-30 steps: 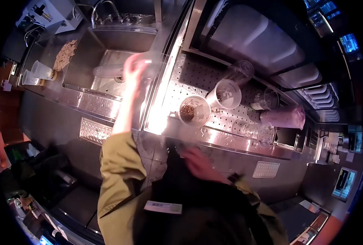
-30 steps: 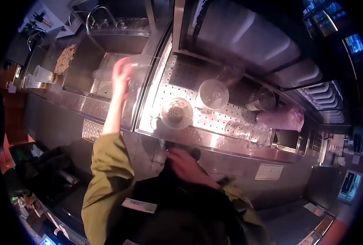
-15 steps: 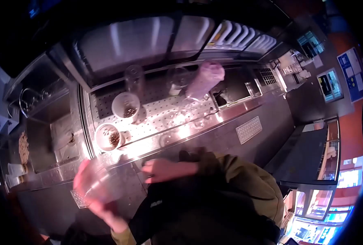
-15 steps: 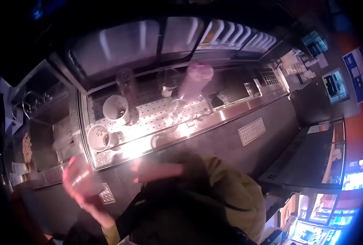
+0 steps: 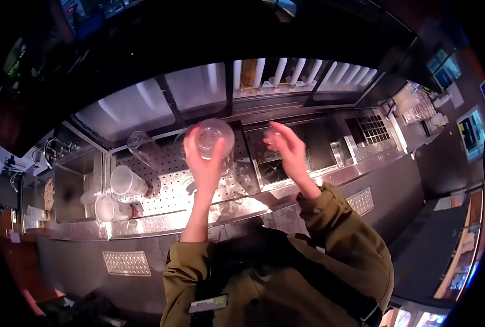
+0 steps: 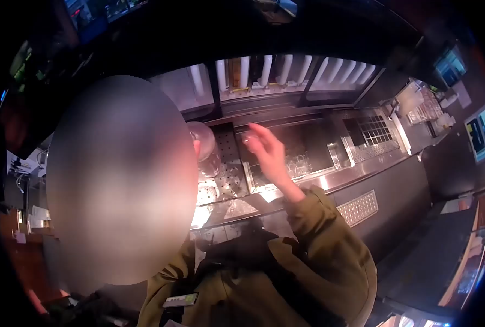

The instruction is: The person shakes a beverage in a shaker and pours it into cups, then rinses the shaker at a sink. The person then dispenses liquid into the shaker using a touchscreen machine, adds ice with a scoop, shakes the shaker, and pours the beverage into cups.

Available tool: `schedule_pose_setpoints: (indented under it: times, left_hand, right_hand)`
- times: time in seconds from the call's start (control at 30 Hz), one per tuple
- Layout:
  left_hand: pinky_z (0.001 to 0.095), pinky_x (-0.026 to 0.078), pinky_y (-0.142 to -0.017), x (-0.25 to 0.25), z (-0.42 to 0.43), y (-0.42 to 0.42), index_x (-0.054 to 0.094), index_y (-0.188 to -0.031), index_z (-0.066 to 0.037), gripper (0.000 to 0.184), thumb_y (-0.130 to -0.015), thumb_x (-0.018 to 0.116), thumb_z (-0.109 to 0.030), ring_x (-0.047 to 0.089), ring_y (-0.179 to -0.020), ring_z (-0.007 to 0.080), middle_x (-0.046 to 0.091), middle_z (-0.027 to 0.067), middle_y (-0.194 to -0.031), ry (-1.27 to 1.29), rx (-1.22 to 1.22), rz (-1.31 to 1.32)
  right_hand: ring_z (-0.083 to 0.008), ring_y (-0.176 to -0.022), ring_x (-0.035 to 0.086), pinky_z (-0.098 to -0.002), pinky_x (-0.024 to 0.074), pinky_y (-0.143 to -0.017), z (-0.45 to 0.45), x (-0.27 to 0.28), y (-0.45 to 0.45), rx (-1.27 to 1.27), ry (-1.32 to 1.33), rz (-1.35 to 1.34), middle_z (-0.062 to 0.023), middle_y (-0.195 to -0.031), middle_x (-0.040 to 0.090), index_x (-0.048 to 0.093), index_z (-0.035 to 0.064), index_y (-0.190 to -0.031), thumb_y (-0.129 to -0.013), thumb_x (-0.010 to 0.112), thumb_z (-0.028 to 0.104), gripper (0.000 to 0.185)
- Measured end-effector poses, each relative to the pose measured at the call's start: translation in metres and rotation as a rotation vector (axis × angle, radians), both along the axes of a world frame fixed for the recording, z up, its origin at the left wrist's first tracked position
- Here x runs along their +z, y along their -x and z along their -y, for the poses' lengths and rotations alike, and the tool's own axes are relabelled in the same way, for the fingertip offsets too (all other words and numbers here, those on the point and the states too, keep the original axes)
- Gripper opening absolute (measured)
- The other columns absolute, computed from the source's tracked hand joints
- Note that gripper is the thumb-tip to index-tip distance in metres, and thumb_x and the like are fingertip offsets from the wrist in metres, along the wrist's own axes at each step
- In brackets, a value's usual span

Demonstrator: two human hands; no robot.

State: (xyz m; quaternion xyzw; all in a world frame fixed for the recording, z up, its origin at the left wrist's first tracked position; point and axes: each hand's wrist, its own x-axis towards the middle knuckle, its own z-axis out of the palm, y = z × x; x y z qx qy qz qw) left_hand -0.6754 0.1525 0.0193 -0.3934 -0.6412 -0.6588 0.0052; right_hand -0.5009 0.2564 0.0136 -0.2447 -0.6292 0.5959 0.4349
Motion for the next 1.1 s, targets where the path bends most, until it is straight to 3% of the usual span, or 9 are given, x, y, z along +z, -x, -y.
schedule_pose_setpoints:
  times: [0.23,0.4,0.7,0.83,0.87,0.93,1.0,1.03,1.1]
  left_hand:
    - [0.0385,0.044,-0.087,0.036,-0.006,0.001,0.044,-0.122,-0.003,0.071,-0.065,0.077,-0.03,0.054,-0.103,0.0321,0.053,0.0172,-0.111,0.354,-0.001,-0.163]
    - [0.0403,0.048,-0.08,0.052,-0.017,0.009,0.044,-0.116,-0.002,0.072,-0.06,0.077,-0.034,0.059,-0.097,0.0338,0.058,0.0207,-0.105,0.654,0.021,-0.157]
    - [0.0397,0.048,-0.08,0.029,-0.017,0.014,0.039,-0.124,-0.001,0.084,-0.056,0.077,-0.03,0.06,-0.093,0.0326,0.059,0.0198,-0.103,0.582,0.041,-0.142]
    - [0.0419,0.038,-0.095,0.009,0.001,-0.017,0.035,-0.129,0.001,0.069,-0.07,0.069,-0.011,0.048,-0.111,0.0345,0.05,0.0203,-0.117,0.065,0.228,-0.091]
    - [0.0413,0.038,-0.096,0.002,0.014,-0.035,0.036,-0.127,0.001,0.064,-0.073,0.066,-0.016,0.048,-0.111,0.0327,0.05,0.0194,-0.117,-0.085,0.264,-0.047]
    - [0.0402,0.036,-0.097,-0.026,0.037,-0.088,0.039,-0.124,0.002,0.057,-0.08,0.059,-0.028,0.048,-0.109,0.029,0.051,0.0176,-0.115,-0.166,0.084,0.42]
    - [0.039,0.034,-0.099,-0.052,0.032,-0.111,0.041,-0.121,0.003,0.056,-0.087,0.053,-0.04,0.048,-0.108,0.0253,0.051,0.0159,-0.114,-0.246,-0.215,1.246]
    - [0.0427,0.033,-0.102,-0.073,0.016,-0.104,0.039,-0.124,0.003,0.067,-0.084,0.054,-0.049,0.045,-0.112,0.0279,0.048,0.017,-0.118,-0.521,-0.341,1.8]
    - [0.0486,0.029,-0.104,-0.086,-0.009,-0.076,0.034,-0.128,0.003,0.083,-0.077,0.055,-0.06,0.039,-0.119,0.0307,0.041,0.0186,-0.126,-0.852,-0.214,2.263]
  right_hand:
    - [-0.0103,-0.092,0.055,-0.0254,0.0463,-0.08,-0.039,0.022,0.063,0.296,0.051,-0.161,-0.0059,-0.099,0.06,0.044,-0.0026,-0.125,-0.088,0.058,0.016,0.044]
    - [-0.024,-0.1,0.057,-0.032,0.0453,-0.086,-0.044,0.053,0.088,0.351,-0.271,0.027,-0.0145,-0.11,0.057,0.048,0.0001,-0.117,-0.085,0.061,0.024,0.042]
    - [-0.0363,-0.101,0.052,-0.0393,0.0438,-0.085,-0.036,0.083,0.104,0.538,-0.835,0.49,-0.0173,-0.114,0.046,0.044,0.0036,-0.12,-0.084,0.054,0.031,0.046]
    - [-0.0337,-0.102,0.053,-0.0406,0.0427,-0.088,-0.033,0.089,0.111,0.576,-1.079,0.705,-0.0173,-0.115,0.05,0.044,0.001,-0.123,-0.088,0.046,0.035,0.049]
    - [-0.0306,-0.105,0.054,-0.0374,0.0423,-0.09,-0.039,0.09,0.116,0.699,-0.761,0.716,-0.017,-0.117,0.052,0.046,0.0014,-0.123,-0.088,0.044,0.042,0.054]
    - [-0.0227,-0.111,0.053,-0.0314,0.0385,-0.095,-0.051,0.103,0.122,0.821,-0.304,0.604,-0.015,-0.116,0.058,0.053,0.0009,-0.12,-0.087,0.042,0.058,0.067]
    - [-0.0215,-0.117,0.046,-0.0327,0.0375,-0.096,-0.048,0.105,0.124,0.886,-0.367,0.685,-0.0118,-0.125,0.051,0.052,0.0033,-0.122,-0.083,0.049,0.057,0.066]
    - [-0.0212,-0.12,0.042,-0.0336,0.0382,-0.095,-0.049,0.103,0.125,0.919,-0.289,0.801,-0.0106,-0.129,0.048,0.051,0.0059,-0.123,-0.082,0.052,0.057,0.065]
    - [-0.0205,-0.12,0.04,-0.0345,0.0411,-0.092,-0.051,0.105,0.118,0.943,-0.08,0.898,-0.0086,-0.13,0.044,0.044,0.012,-0.13,-0.082,0.055,0.052,0.063]
